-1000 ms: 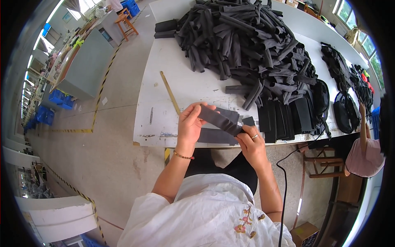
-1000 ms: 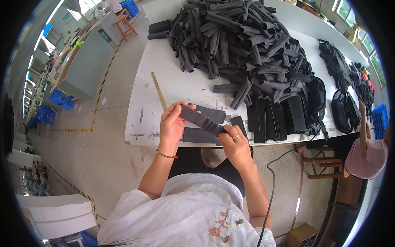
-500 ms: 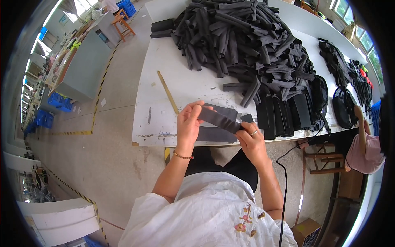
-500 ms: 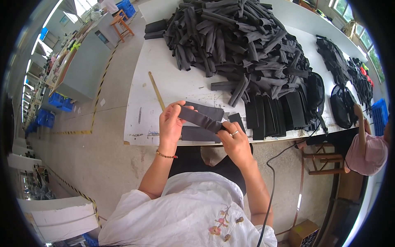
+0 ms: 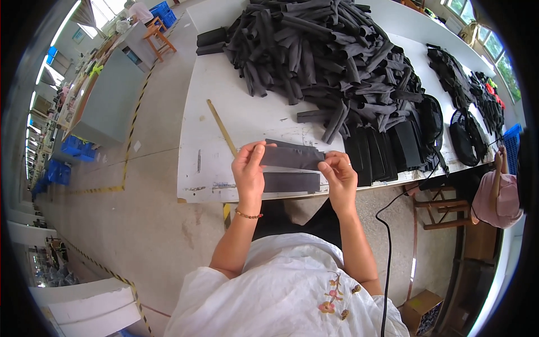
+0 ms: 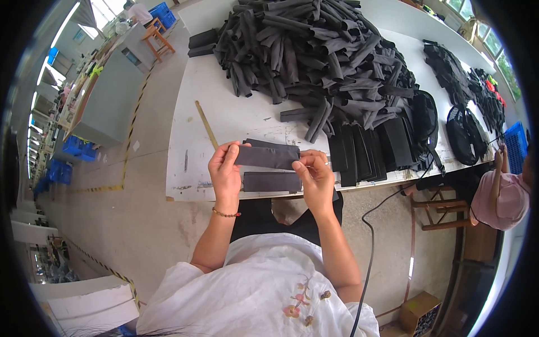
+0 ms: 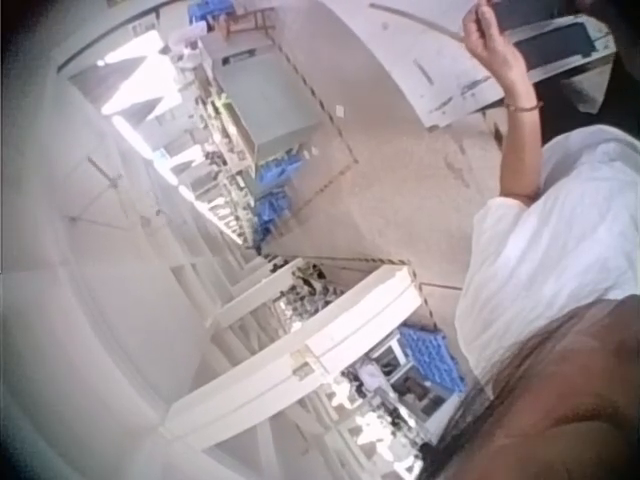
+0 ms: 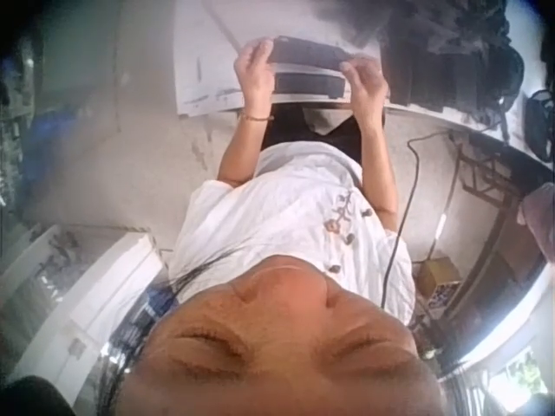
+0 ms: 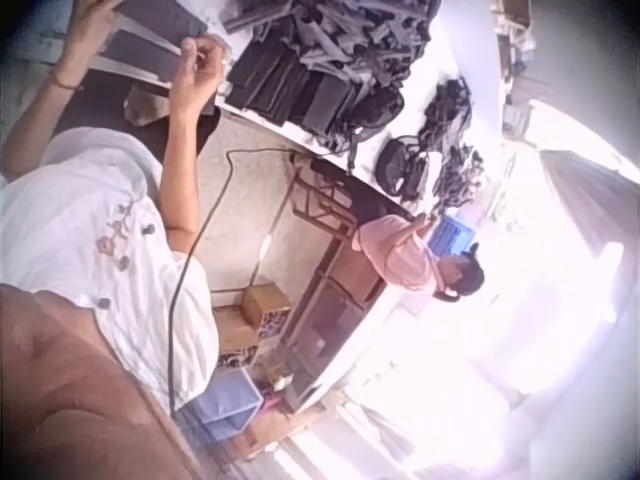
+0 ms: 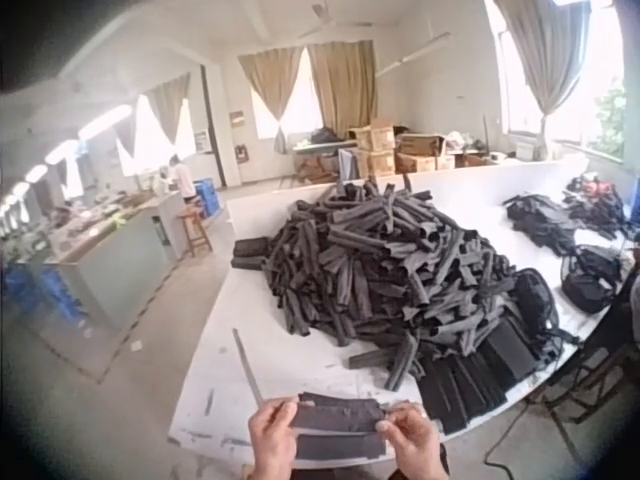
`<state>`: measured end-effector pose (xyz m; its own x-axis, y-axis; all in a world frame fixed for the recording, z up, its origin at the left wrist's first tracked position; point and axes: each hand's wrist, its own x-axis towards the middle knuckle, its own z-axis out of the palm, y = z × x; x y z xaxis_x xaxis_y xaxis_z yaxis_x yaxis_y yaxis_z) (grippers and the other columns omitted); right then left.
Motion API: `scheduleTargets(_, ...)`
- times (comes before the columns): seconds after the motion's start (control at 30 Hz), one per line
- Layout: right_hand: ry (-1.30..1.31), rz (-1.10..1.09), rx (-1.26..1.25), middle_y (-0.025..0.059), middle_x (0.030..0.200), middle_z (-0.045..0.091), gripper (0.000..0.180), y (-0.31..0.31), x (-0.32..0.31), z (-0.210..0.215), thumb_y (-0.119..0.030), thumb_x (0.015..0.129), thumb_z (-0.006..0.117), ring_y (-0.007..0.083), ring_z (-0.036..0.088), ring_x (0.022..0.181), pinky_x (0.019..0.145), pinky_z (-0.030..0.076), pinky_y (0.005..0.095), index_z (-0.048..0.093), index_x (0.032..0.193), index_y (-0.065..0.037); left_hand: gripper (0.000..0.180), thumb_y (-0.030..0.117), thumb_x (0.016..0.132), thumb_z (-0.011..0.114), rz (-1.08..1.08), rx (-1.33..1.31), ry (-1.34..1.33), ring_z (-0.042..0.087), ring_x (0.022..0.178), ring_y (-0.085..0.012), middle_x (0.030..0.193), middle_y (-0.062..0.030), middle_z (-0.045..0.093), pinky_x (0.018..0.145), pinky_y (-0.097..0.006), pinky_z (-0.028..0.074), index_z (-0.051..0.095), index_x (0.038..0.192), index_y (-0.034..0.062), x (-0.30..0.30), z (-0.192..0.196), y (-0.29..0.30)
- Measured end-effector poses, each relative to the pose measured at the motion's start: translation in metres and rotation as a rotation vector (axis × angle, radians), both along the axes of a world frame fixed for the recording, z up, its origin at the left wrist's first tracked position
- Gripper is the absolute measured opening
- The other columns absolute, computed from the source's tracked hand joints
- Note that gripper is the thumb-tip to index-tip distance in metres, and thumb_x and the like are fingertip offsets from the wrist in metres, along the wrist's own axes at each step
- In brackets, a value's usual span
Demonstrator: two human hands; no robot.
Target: Assembling or inspecting grey foam strips at a factory workbench.
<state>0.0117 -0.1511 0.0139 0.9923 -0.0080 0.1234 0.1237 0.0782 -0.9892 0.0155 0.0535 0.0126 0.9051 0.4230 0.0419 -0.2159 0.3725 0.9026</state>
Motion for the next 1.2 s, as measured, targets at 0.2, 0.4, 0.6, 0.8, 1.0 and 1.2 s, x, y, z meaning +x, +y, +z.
scheduleTargets(0.2, 0.076, -0.025, -0.061, -0.001, 0.081, 0.061, 0.019, 0.004, 0.015, 0.005, -0.017, 0.092, 0.067, 0.0051, 0.051, 0.071, 0.065, 0.043, 0.0219, 0.067, 0.093, 0.002, 0.016, 0.015, 0.092, 0.066, -0.026, -0.03, -0.056, 0.069, 0.088, -0.0157, 0.092, -0.0074, 0.069, 0.057, -0.018, 0.043, 0.066, 0.099, 0.0004, -0.001, -0.001, -0.007)
scheduleTargets(0.4, 0.206, 0.025, 0.198, -0.0004, 0.077, 0.06, 0.023, 0.002, 0.023, 0.002, -0.015, 0.092, 0.067, 0.0081, 0.057, 0.069, 0.066, 0.051, 0.0229, 0.063, 0.103, 0.006, 0.018, 0.02, 0.092, 0.067, 0.048, -0.002, 0.114, 0.064, 0.08, -0.0076, 0.089, -0.0032, 0.07, 0.054, -0.018, 0.037, 0.067, 0.098, 0.0025, 0.002, 0.001, -0.008)
scheduleTargets(0.6, 0.209, 0.258, 0.022, 0.0157, 0.084, 0.067, 0.038, 0.004, 0.012, 0.011, -0.006, 0.093, 0.061, 0.0212, 0.07, 0.076, 0.067, 0.057, 0.0303, 0.046, 0.125, 0.01, 0.02, 0.025, 0.09, 0.069, 0.067, 0.121, 0.151, 0.058, 0.074, -0.0023, 0.088, -0.0014, 0.071, 0.055, -0.019, 0.036, 0.069, 0.096, 0.0058, 0.007, 0.005, -0.005)
scheduleTargets(0.8, 0.3, 0.31, 0.152, 0.0182, 0.084, 0.068, 0.038, -0.011, 0.011, 0.012, -0.011, 0.095, 0.059, 0.0237, 0.07, 0.073, 0.066, 0.058, 0.0318, 0.046, 0.123, 0.012, 0.018, 0.022, 0.09, 0.069, 0.024, -0.014, 0.208, 0.062, 0.075, -0.004, 0.089, -0.0038, 0.072, 0.053, -0.017, 0.036, 0.069, 0.096, 0.0048, 0.003, 0.003, -0.006)
scheduleTargets(1.0, 0.151, 0.095, -0.108, -0.0004, 0.076, 0.062, 0.024, -0.01, 0.024, 0.0, -0.022, 0.093, 0.066, 0.006, 0.054, 0.071, 0.066, 0.046, 0.0226, 0.066, 0.098, 0.002, 0.019, 0.02, 0.09, 0.069, -0.015, 0.068, 0.114, 0.066, 0.078, -0.0085, 0.09, -0.0056, 0.072, 0.056, -0.017, 0.041, 0.068, 0.097, 0.0026, 0.004, 0.006, -0.011)
scheduleTargets(1.2, 0.093, -0.067, -0.013, 0.0008, 0.073, 0.061, 0.014, -0.005, 0.014, -0.002, -0.013, 0.091, 0.067, 0.0078, 0.052, 0.067, 0.062, 0.043, 0.0235, 0.066, 0.09, 0.001, 0.019, 0.019, 0.091, 0.068, -0.085, -0.145, 0.178, 0.067, 0.082, -0.0138, 0.09, -0.0074, 0.07, 0.062, -0.02, 0.046, 0.066, 0.095, 0.0004, 0.006, -0.002, -0.008)
